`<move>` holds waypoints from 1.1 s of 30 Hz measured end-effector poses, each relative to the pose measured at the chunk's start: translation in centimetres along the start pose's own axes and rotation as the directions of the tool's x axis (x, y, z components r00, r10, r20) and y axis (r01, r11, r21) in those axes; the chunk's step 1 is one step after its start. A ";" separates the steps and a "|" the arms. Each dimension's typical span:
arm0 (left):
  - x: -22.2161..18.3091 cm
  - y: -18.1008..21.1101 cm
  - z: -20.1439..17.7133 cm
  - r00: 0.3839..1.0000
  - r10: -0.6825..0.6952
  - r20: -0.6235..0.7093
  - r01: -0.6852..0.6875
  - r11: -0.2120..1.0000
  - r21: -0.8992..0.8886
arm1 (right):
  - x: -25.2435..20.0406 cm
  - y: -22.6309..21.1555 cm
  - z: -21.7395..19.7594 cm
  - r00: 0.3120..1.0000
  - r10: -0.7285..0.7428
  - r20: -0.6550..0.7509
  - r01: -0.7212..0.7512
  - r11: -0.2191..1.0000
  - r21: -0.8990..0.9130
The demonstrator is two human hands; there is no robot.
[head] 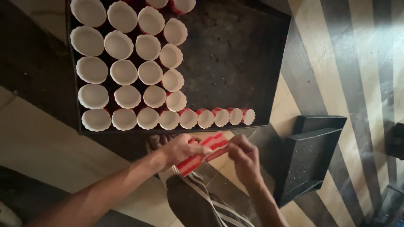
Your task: Placing paper baking cups into rows on a metal tray on the floor.
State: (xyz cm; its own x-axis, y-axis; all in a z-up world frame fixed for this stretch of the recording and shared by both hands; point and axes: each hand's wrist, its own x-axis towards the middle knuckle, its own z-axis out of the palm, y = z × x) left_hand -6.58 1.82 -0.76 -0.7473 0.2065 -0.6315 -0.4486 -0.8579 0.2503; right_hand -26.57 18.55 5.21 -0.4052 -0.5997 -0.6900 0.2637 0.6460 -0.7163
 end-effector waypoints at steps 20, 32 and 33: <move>-1.4 -1.7 -2.6 0.990 0.144 -0.008 -0.144 0.986 -0.090 | 1.3 -1.1 3.5 0.999 -0.039 0.038 0.053 0.859 -0.510; -3.7 -1.0 -4.9 0.993 0.031 -0.116 -0.069 0.938 -0.339 | 8.3 0.1 9.2 0.916 -0.382 0.123 0.342 0.582 -0.738; -3.4 -1.1 -5.1 0.986 0.071 -0.150 -0.112 0.951 -0.287 | 7.7 -0.1 9.4 0.920 -0.355 0.168 0.365 0.614 -0.700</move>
State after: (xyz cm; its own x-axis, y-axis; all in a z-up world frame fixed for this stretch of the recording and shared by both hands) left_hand -1.04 -0.32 -2.60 -0.6953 0.0726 -0.7150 -0.2026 -0.9743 0.0981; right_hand -21.46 9.39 -1.05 -0.3196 -0.8601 -0.3976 -0.5985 0.5085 -0.6190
